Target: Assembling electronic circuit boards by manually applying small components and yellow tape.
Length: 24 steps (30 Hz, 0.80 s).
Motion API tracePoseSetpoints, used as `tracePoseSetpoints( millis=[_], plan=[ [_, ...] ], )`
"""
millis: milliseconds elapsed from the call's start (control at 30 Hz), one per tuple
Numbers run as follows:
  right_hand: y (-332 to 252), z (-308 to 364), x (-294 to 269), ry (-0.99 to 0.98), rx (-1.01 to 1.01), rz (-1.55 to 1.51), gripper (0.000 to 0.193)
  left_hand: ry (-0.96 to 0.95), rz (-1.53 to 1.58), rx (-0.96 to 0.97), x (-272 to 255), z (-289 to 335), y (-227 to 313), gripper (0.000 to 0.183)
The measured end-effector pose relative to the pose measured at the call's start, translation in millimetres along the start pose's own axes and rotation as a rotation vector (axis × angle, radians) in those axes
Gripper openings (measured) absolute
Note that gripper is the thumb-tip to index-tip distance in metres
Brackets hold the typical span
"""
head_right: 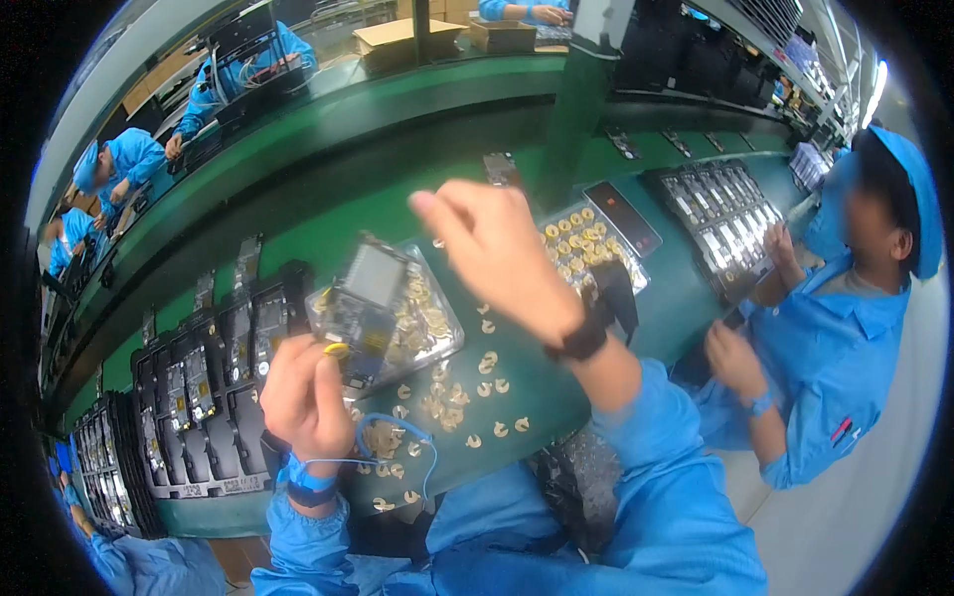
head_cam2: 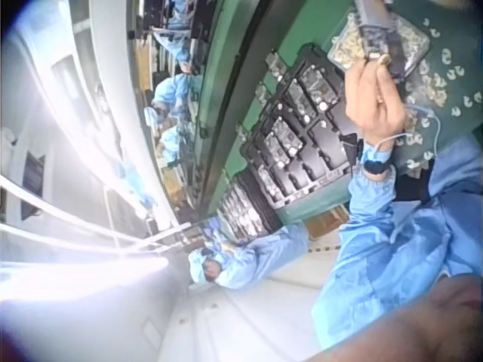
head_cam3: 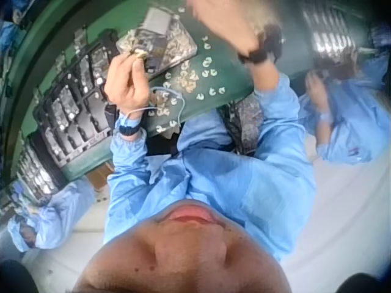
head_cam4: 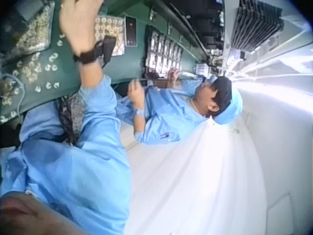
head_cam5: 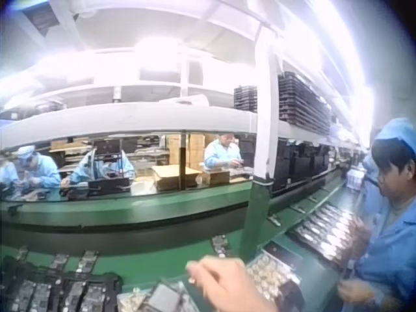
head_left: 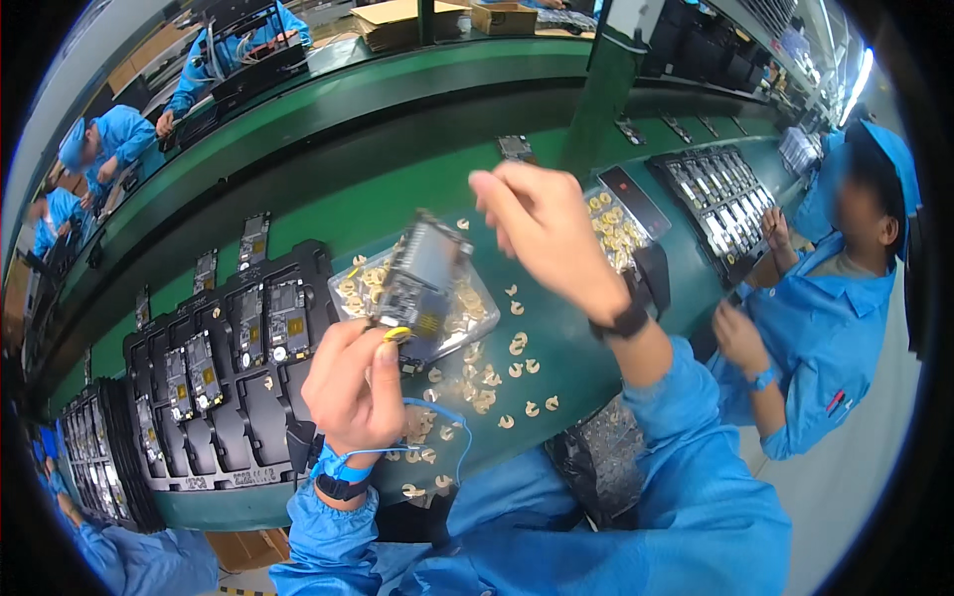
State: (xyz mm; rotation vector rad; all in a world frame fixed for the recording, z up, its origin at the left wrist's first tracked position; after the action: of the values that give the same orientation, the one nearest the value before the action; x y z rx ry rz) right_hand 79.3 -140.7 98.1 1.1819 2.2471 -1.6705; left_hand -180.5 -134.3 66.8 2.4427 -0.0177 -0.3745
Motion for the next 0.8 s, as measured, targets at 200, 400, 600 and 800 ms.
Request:
tracePoseSetpoints(
  millis=[200,400,600,800],
  plan=[
    [194,-123,51,-0.271,0.357,0.956,0.059,0.303,-0.122,-0.081,-31,2,-14,0.011],
    [274,-146,-28,-0.09,0.42,0.811,0.106,0.255,0.237,-0.159,-23,-8,5,0.007],
    [182,-152,-36,0.166,0.081,0.763,0.041,0.296,0.391,-0.424,-122,52,48,0.013],
    [-124,37,149,-0.376,0.197,-0.335,0.02,0.667,-0.049,-0.461,-266,168,44,0.021]
  ],
)
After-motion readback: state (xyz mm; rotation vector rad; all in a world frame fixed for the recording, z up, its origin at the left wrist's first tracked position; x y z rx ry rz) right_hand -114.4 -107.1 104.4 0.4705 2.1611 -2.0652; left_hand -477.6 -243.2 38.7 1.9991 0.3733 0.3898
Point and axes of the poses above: each hand's wrist, its own z-axis away from the middle knuckle, its own x-axis out of the palm, y = z × x, the point moved 6 cm from there along -z, towards the middle knuckle, and after that the axes turned 2 degrees about y, right-handed, at the moved point
